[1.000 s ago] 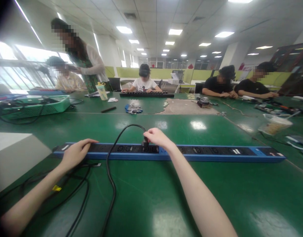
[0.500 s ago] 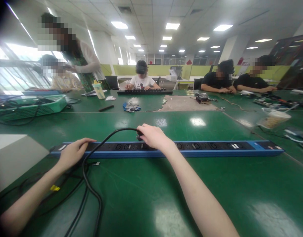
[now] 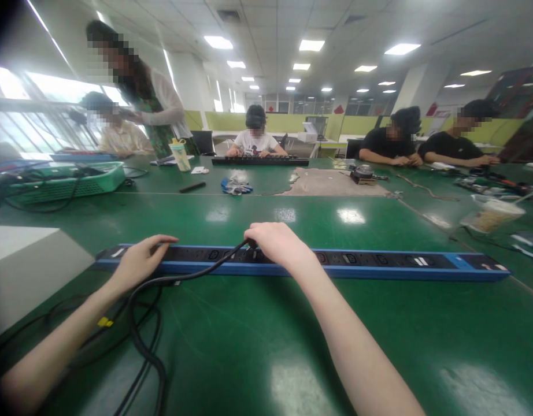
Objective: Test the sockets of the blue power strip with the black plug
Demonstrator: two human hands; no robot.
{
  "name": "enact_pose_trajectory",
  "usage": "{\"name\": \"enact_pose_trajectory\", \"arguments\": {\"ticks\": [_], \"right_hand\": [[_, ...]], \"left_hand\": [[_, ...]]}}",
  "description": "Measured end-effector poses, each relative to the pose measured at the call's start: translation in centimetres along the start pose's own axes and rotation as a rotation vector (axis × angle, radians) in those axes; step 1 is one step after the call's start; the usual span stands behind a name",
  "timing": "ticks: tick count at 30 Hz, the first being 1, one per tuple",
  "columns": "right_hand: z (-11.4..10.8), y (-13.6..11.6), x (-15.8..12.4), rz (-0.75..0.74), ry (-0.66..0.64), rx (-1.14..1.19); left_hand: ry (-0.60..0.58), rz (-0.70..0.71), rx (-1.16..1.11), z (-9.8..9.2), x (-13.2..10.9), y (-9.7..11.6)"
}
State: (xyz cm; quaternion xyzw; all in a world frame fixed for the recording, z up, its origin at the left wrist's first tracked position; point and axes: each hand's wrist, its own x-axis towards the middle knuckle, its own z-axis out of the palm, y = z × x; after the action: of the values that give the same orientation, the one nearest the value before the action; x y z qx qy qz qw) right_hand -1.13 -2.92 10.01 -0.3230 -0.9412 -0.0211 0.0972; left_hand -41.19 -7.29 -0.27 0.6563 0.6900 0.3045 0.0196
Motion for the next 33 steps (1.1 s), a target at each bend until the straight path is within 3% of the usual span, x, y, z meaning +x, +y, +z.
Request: {"name": "enact_pose_trajectory", "arguments": {"ticks": [2, 5, 8, 11, 16, 21, 24, 29, 33], "right_hand": [[0.2, -0.4, 0.3, -0.006, -0.024, -0.013], [0.5, -0.6, 0.4, -0.014, -0.032, -0.018], [0.8, -0.4, 0.3, -0.021, -0.011, 0.026], [1.4, 0.3, 0.3, 0.009, 0.032, 0.142], [3.2, 2.2, 0.7, 0.007, 0.065, 0.439], [4.5, 2.9, 0.8, 0.035, -0.016, 0.739], [5.2, 2.4, 0.9, 0.138, -0.125, 0.774], [6.1, 1.6, 1.5, 0.131, -0.097, 0.575], [5.1, 1.5, 1.1, 0.173, -0.214, 0.870]], "left_hand": [[-0.060, 0.037, -0.159, -1.2, -0.2, 3.6], [-0.439, 0.117, -0.466, -3.5, -1.5, 9.9], [-0.756, 0.206, -0.451, -5.2, -3.6, 15.1], [-0.847, 0.186, -0.364, -5.8, -5.8, 18.1], [-0.884, 0.267, -0.282, -4.6, -7.6, 20.0], [-0.927, 0.354, -0.256, -1.4, -8.5, 20.2], [-0.890, 0.339, -0.240, 0.6, -9.2, 19.9], [-0.794, 0.389, -0.226, 3.2, -10.7, 20.3], [-0.768, 0.449, -0.284, 3.8, -11.4, 21.2]]}}
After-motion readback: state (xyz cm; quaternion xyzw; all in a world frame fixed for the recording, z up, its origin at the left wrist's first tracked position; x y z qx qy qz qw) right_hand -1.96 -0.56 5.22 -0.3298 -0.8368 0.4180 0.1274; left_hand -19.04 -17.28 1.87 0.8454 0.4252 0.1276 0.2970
